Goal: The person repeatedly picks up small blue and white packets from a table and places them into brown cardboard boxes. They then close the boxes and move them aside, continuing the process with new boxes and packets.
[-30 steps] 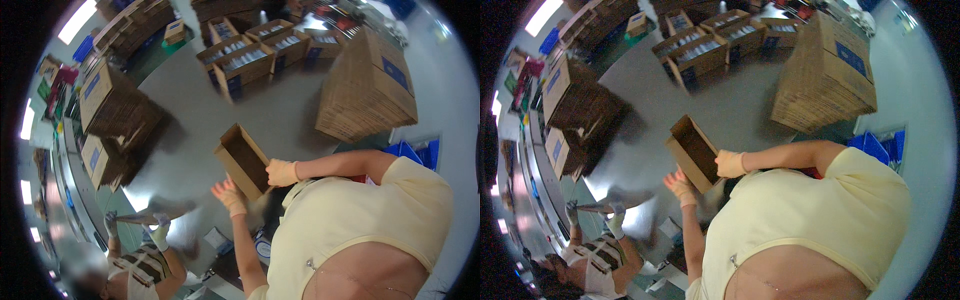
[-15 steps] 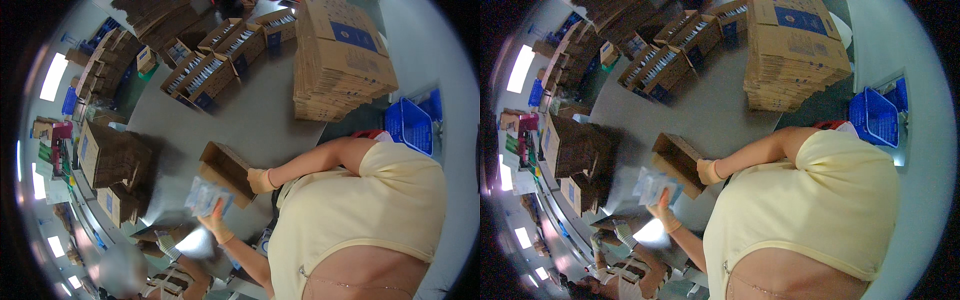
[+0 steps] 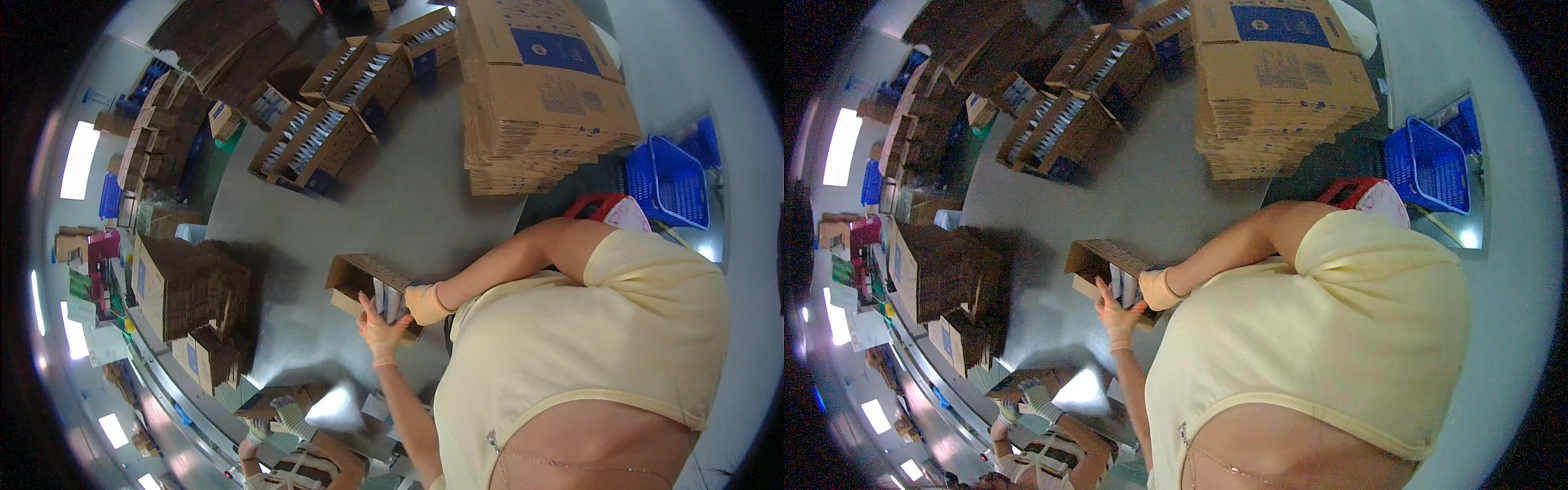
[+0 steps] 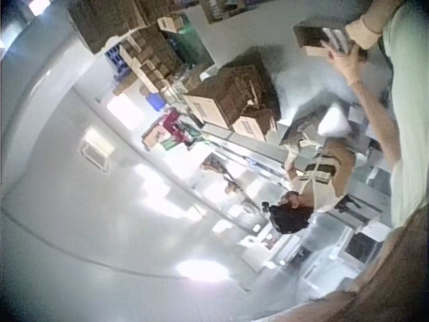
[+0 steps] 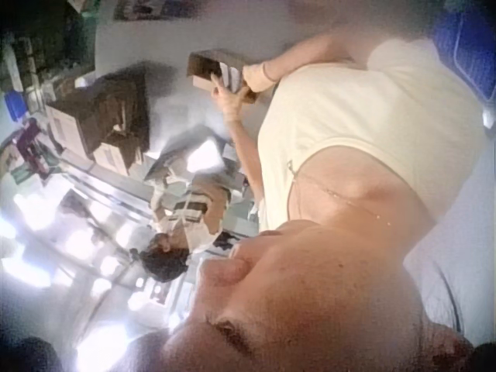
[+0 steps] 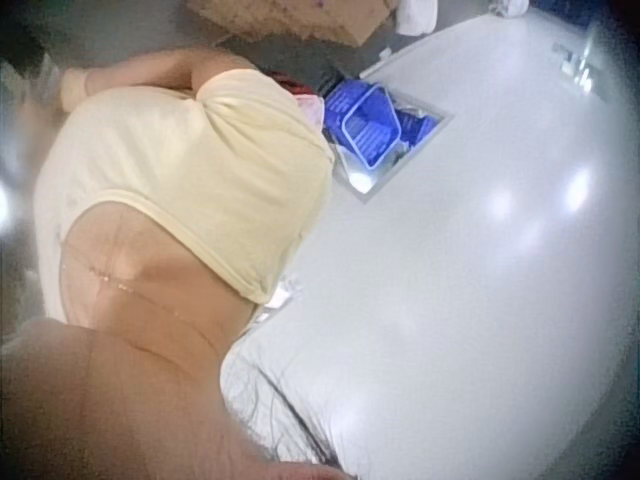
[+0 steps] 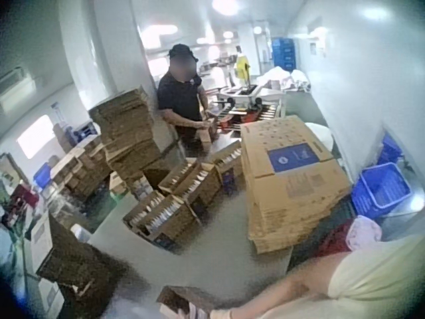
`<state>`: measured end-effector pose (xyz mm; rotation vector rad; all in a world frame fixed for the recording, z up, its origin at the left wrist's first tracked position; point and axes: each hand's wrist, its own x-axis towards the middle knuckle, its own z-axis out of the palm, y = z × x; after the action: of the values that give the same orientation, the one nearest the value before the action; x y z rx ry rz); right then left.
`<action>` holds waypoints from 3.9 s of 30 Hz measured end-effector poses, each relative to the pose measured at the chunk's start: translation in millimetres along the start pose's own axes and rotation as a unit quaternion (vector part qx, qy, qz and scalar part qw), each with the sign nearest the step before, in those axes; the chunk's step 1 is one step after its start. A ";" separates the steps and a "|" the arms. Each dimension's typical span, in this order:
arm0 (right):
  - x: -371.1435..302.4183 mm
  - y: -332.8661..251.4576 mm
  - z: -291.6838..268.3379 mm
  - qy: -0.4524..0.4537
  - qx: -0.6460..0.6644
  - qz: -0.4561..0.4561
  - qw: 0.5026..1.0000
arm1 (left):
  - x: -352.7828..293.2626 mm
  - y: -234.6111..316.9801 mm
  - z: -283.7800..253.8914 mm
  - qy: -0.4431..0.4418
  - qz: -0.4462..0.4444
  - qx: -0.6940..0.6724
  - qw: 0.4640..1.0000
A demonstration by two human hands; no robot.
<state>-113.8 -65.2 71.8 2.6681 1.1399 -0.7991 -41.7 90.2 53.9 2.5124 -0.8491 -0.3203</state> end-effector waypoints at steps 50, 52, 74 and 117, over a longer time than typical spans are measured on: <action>-13.8 -16.8 -24.4 0.042 -0.021 0.037 0.998 | -218.3 -241.7 0.6 0.045 -0.356 -0.358 0.862; -20.8 -9.2 -12.5 0.037 -0.014 0.057 0.998 | -129.0 -142.3 -8.3 0.022 -0.294 0.131 0.946; -19.7 -9.8 -14.6 0.044 -0.005 0.029 0.999 | 11.5 -9.8 30.2 0.196 -0.093 -0.319 0.923; -1.9 -0.2 -23.5 0.027 -0.036 0.063 0.997 | -469.1 -98.6 14.8 0.231 -0.580 -0.151 0.766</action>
<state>-105.2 -58.8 92.9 2.6841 0.9816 -0.6559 -363.3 444.8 24.4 2.2921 0.9595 -0.1579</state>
